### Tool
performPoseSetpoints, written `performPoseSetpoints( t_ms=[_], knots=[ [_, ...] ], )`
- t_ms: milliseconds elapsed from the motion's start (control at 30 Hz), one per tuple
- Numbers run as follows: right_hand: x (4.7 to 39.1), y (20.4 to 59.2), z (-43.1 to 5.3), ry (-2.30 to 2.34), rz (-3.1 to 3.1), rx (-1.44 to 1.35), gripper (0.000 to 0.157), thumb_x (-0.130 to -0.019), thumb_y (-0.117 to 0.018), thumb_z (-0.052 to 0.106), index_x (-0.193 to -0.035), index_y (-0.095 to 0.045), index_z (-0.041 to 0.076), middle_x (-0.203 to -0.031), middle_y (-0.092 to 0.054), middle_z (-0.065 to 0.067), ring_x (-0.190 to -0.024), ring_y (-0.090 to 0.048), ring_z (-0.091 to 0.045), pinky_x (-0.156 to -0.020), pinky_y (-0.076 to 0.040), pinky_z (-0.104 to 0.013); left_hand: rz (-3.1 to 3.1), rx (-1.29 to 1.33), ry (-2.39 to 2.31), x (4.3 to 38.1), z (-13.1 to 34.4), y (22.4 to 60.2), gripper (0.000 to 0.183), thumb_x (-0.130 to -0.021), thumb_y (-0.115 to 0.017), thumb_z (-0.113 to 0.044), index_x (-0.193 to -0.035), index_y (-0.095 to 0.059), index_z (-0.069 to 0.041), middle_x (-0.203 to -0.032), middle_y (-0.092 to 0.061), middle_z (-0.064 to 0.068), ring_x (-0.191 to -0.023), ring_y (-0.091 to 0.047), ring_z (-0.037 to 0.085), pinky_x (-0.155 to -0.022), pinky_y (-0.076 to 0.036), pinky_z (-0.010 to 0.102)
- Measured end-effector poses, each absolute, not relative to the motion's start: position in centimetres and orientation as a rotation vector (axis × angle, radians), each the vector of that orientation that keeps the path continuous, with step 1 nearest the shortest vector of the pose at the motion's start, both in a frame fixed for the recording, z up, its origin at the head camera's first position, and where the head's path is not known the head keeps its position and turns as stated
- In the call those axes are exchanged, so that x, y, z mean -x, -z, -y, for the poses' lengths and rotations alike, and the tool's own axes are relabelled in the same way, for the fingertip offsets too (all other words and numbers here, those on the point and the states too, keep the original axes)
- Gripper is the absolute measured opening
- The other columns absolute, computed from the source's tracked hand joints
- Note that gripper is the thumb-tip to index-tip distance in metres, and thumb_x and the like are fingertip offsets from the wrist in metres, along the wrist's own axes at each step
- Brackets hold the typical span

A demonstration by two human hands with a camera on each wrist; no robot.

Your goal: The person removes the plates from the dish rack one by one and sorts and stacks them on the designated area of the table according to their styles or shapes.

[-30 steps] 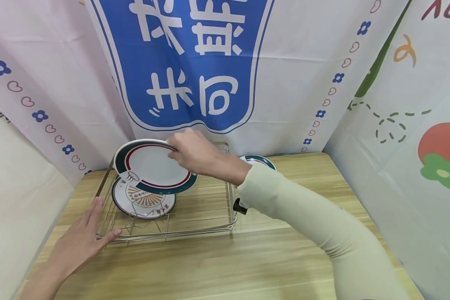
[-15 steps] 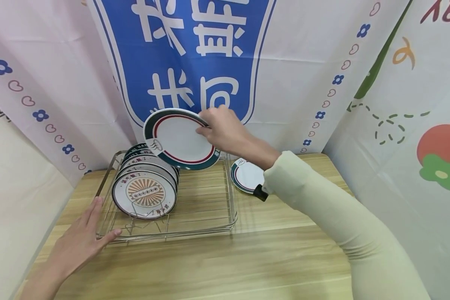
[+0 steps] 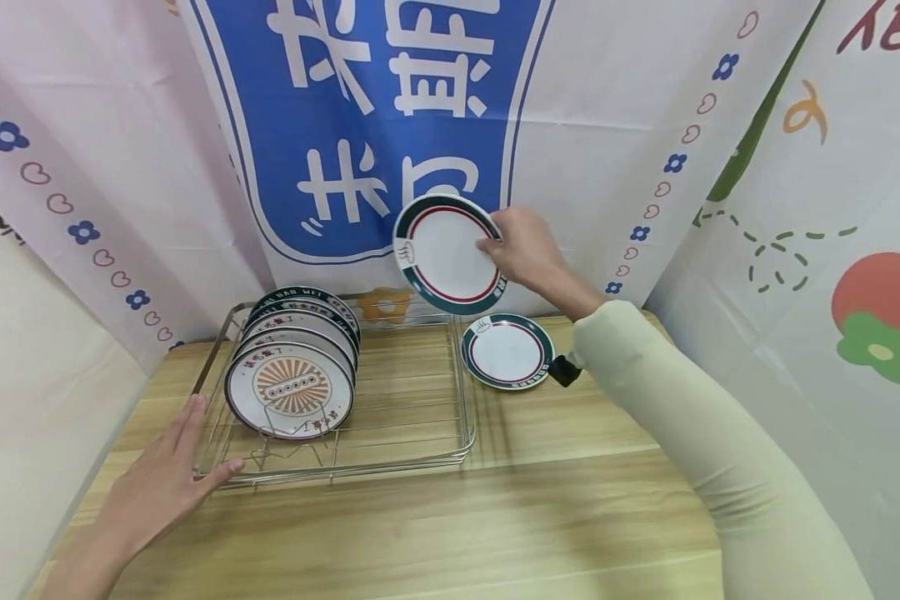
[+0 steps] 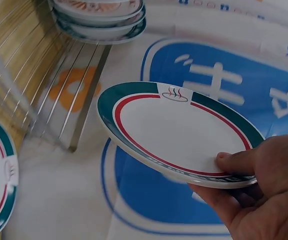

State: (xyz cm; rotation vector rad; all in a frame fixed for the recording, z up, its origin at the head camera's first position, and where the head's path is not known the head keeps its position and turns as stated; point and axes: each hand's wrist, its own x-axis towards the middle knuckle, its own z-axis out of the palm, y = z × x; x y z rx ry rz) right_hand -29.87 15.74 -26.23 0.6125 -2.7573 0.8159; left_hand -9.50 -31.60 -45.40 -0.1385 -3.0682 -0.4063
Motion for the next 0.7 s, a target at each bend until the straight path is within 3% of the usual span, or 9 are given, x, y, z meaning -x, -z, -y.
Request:
performPoseSetpoints(
  t_ms=[267, 700],
  knots=[
    [31.4, 28.9, -19.4, -0.845, 2.831, -0.328, 0.024, -0.102, -0.069, 0.008, -0.115, -0.072, -0.011, -0.094, -0.074, -0.027, -0.072, -0.068, -0.03, -0.057, -0.052, -0.026, 3.066, 0.142, 0.416, 9.6, 31.7, 45.5, 0.114, -0.099, -0.06, -0.067, -0.17, 0.008, -0.009, -0.176, 0.001, 0.026, -0.143, -0.028, 0.068, -0.11, -0.027, 0.083],
    [32.4, 34.4, -23.8, -0.986, 2.9, -0.213, 0.026, -0.101, -0.069, 0.006, -0.116, -0.071, -0.015, -0.096, -0.076, -0.031, -0.07, -0.073, -0.028, -0.057, -0.055, -0.023, 3.045, 0.145, 0.418, 9.5, 31.8, 45.6, 0.114, -0.099, -0.06, -0.068, -0.17, 0.006, -0.009, -0.175, -0.004, 0.027, -0.143, -0.03, 0.067, -0.112, -0.028, 0.08]
  ],
)
